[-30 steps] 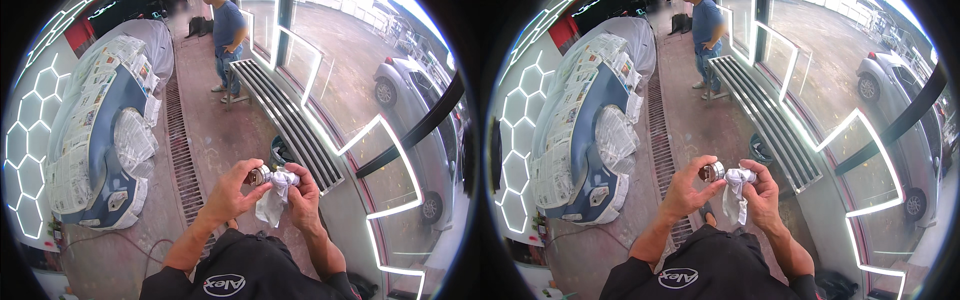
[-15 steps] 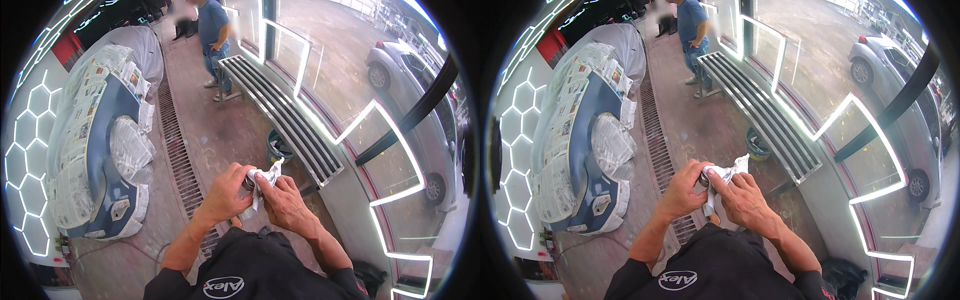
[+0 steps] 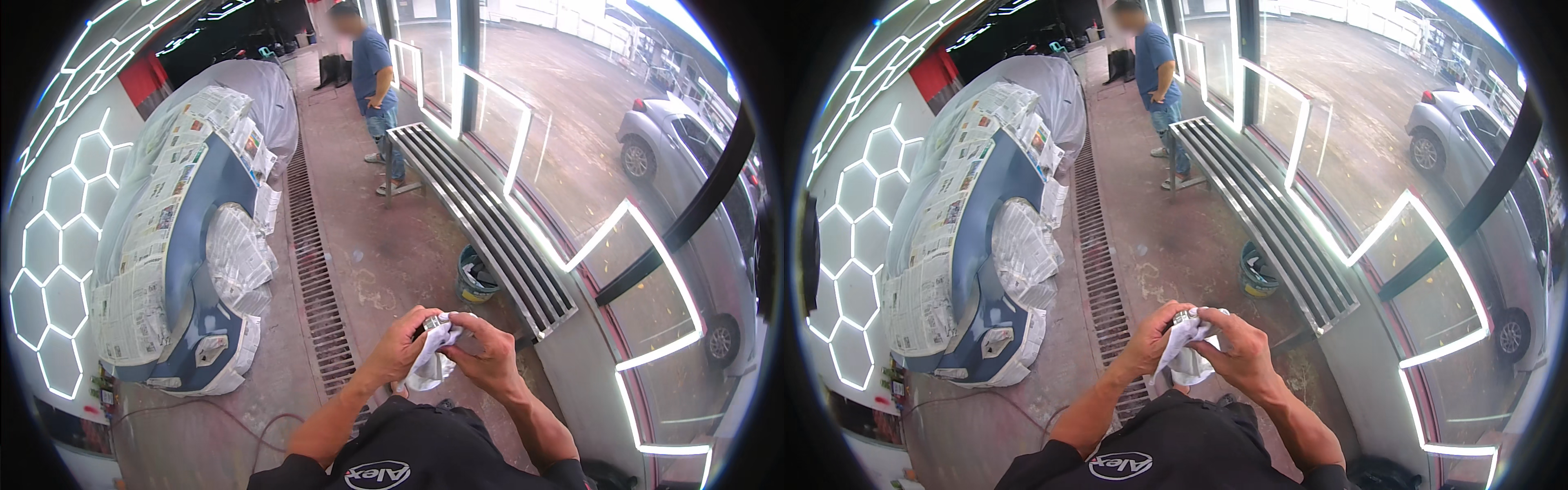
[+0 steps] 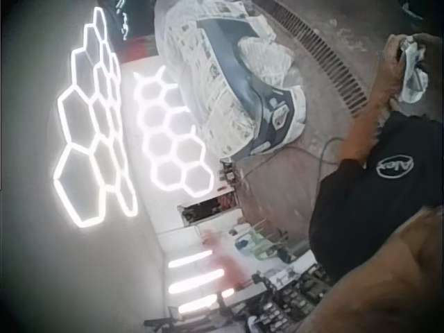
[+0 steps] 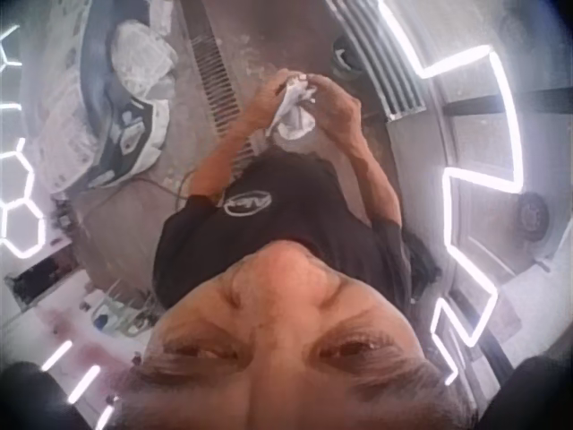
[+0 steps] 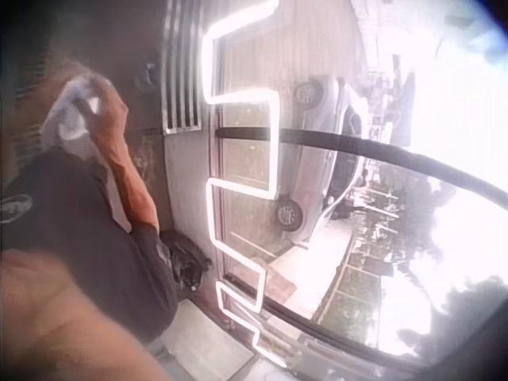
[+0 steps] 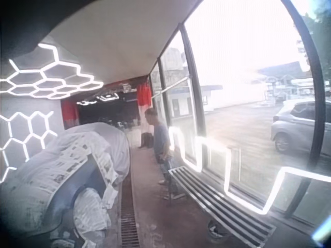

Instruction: The person uses a spray gun to apply paint to a car part covered with newspaper and plastic. They then disassemble the spray gun, clean the nozzle with a cloth, and reassemble the tool.

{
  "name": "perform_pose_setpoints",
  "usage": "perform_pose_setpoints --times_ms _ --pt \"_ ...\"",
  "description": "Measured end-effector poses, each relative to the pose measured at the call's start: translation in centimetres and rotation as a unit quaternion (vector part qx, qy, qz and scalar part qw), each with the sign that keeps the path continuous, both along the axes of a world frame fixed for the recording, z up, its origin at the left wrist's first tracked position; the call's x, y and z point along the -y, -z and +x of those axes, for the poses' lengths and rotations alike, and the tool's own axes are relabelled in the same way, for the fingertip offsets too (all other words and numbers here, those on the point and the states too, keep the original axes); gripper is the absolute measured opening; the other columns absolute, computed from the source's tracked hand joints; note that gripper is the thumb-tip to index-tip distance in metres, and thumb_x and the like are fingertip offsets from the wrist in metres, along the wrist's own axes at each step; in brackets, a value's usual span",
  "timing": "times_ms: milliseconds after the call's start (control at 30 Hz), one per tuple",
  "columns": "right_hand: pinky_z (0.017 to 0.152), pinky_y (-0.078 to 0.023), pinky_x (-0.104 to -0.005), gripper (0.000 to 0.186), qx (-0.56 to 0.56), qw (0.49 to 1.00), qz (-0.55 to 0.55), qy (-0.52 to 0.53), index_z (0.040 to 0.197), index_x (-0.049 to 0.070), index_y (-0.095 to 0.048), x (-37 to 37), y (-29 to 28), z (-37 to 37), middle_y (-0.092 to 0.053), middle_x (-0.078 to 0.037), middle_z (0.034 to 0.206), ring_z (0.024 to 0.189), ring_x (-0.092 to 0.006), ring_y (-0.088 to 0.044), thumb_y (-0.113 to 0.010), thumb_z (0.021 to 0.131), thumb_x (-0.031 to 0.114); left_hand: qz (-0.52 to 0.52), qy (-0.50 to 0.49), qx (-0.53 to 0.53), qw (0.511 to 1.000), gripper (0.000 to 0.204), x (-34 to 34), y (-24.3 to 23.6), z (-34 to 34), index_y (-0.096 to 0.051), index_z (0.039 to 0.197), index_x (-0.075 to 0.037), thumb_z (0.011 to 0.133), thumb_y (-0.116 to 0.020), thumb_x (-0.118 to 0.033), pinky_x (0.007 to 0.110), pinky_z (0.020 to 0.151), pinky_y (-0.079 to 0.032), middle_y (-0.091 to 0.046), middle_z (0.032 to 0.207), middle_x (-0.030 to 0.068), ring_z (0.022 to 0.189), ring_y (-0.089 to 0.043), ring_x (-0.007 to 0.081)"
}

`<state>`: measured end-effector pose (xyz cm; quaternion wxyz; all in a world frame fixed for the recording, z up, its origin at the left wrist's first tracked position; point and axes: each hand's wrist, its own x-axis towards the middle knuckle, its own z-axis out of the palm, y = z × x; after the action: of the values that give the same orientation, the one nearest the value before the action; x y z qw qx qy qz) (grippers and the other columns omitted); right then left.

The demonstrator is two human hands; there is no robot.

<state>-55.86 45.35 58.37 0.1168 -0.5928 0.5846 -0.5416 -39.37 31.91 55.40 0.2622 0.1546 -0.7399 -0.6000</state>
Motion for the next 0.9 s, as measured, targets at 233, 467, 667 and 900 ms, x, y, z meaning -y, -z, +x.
perform_pose_setpoints --times_ms 233,467,667,900 --pt "0.087 -0.062 -0.0385 0.081 0.141 0.974 0.148 -0.098 0.171 0.012 -0.033 0.0 -2.0 1.6 -0.076 -0.019 0.118 0.101 -0.027 -0.08 -0.058 0.098 -0.011 0.05 -0.028 -0.027 0.998 0.037 -1.8 0.4 0.4 -0.044 0.15 -0.004 0.118 -0.045 -0.023 0.037 0.095 -0.053 -0.065 0.12 0.0156 0.108 -0.065 0.022" --pt "0.054 -0.052 -0.0229 0.063 0.211 0.977 0.028 -0.013 0.152 0.002 -0.059 0.5 0.6 3.1 -0.075 -0.004 0.093 0.065 -0.0054 -0.067 -0.065 0.092 -0.016 0.021 -0.075 -0.085 0.993 0.036 -2.6 -0.8 -0.3 -0.046 0.147 -0.003 0.119 -0.046 -0.027 0.034 0.101 -0.049 -0.061 0.126 0.0131 0.115 -0.059 0.0176" --pt "0.06 -0.057 -0.0263 0.073 0.148 0.988 0.044 0.004 0.159 0.005 -0.053 0.9 -1.9 3.4 -0.079 -0.009 0.102 0.07 -0.0091 -0.072 -0.072 0.09 -0.011 0.015 -0.048 -0.096 0.994 0.037 -2.0 -2.0 -0.3 -0.044 0.15 -0.001 0.119 -0.043 -0.02 0.031 0.106 -0.045 -0.058 0.131 0.0112 0.12 -0.055 0.0158" --pt "0.068 -0.06 -0.0276 0.052 0.132 0.986 -0.059 0.085 0.135 0.003 -0.072 1.3 -0.2 4.0 -0.081 -0.012 0.111 0.079 -0.0121 -0.076 -0.08 0.085 -0.009 0.099 -0.109 -0.157 0.976 0.04 -2.5 -1.0 -2.0 -0.043 0.152 -0.002 0.118 -0.045 -0.025 0.029 0.097 -0.05 -0.063 0.122 0.0078 0.109 -0.061 0.0135"
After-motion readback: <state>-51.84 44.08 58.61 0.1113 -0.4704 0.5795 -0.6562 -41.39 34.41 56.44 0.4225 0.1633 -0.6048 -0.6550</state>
